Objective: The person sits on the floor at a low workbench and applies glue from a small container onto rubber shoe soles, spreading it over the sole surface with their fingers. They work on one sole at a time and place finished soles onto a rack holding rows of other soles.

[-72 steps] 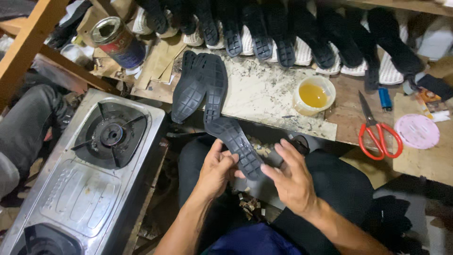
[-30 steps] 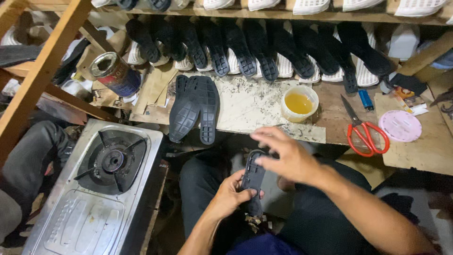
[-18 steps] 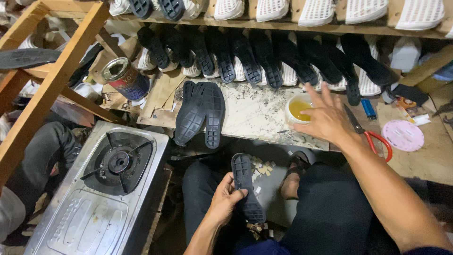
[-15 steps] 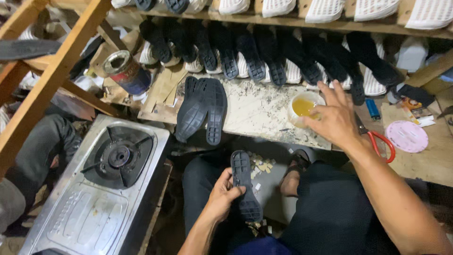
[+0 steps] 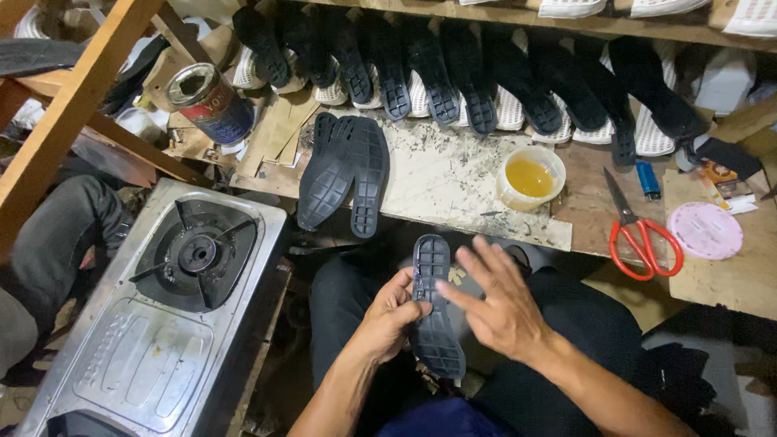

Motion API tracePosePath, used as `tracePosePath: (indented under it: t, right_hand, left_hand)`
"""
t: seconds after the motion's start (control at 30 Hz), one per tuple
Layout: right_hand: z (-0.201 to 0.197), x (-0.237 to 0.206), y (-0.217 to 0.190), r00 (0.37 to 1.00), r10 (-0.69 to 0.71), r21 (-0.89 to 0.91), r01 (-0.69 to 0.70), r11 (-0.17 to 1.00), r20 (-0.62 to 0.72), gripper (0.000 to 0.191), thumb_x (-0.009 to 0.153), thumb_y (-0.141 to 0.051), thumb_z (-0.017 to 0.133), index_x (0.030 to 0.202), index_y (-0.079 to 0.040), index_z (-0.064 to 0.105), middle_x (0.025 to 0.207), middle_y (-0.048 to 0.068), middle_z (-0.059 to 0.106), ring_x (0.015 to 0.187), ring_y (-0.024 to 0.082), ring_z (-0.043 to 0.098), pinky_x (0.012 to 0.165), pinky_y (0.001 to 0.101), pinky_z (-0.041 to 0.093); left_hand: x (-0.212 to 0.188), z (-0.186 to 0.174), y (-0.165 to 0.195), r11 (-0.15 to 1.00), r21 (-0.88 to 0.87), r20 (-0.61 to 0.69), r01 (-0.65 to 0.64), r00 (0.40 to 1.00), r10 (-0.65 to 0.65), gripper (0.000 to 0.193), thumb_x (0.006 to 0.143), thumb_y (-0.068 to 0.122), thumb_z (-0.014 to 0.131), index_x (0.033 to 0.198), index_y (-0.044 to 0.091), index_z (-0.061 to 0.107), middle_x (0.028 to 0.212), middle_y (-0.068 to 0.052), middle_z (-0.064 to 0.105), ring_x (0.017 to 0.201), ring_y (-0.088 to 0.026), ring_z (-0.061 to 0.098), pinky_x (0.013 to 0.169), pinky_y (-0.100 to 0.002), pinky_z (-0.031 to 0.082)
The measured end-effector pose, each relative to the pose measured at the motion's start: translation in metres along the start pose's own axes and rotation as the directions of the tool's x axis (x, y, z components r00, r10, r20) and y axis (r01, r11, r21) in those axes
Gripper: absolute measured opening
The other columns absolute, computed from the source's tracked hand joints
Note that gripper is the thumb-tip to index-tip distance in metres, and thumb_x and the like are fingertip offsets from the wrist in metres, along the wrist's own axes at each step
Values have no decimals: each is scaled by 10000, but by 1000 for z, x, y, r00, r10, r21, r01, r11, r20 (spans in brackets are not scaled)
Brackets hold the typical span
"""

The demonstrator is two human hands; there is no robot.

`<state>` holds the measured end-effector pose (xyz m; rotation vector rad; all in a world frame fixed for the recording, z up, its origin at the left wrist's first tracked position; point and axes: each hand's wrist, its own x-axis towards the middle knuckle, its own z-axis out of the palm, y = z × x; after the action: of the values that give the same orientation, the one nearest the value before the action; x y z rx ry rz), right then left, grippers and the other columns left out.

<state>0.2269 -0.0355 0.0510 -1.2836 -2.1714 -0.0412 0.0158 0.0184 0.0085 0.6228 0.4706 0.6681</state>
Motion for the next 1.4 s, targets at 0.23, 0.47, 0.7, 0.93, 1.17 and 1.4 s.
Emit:
tracePosePath:
  t: [0.23,0.47,0.7,0.93,1.17,1.4]
  right_hand:
    - [-8,9,16,991,129,-106,-132,986,-33,605,732,31,672,1298,-181,675,1586,208,372,1487,456,331,1189,562,320]
    - [13,-2,-1,949,315,309,-302,902,8,627,790,88,615,1390,-93,601,1625,274,273,1516,460,291,1181,508,338]
    - [1,-7,7,997,41,278,-22,960,-64,455,810,24,693,1093,-329,735,1613,180,410,1549,409,304,1279,518,266]
    - [4,3,7,998,60,63,-58,996,-18,578,740,77,634,1234,-202,744,1541,204,427,1490,457,326,1214,584,309]
    - [3,11,7,999,-30,-77,27,997,-34,505,826,15,640,1257,-231,733,1515,152,462,1455,442,373,1161,592,364]
    - [-7,21,3,995,72,-83,-77,994,-61,465,836,38,623,1238,-167,734,1533,192,481,1461,468,395,1175,551,369]
  left_hand:
    - [-5,-1,1,975,223,112,-18,994,-8,538,878,-85,596,1399,3,499,1204,-76,678,1055,-115,656,927,-287,534]
    - [-5,-4,-2,980,199,102,-26,995,5,522,900,-103,581,1406,-2,500,1201,-89,681,1016,-127,653,889,-290,533]
    - [-4,0,-2,970,223,78,-100,993,85,574,897,-112,562,1453,-1,474,1243,-67,670,1060,-106,642,916,-271,526]
    - [-8,5,-3,968,228,78,-104,993,88,594,894,-116,562,1466,3,459,1257,-52,669,1090,-104,643,925,-270,518]
    - [-9,6,-3,969,240,71,-65,996,50,591,900,-121,563,1470,-4,457,1233,-73,676,1069,-119,648,913,-287,524]
    - [-11,-8,-8,967,227,19,-119,993,118,551,890,-104,570,1423,7,490,1245,-66,683,1064,-115,657,921,-281,532]
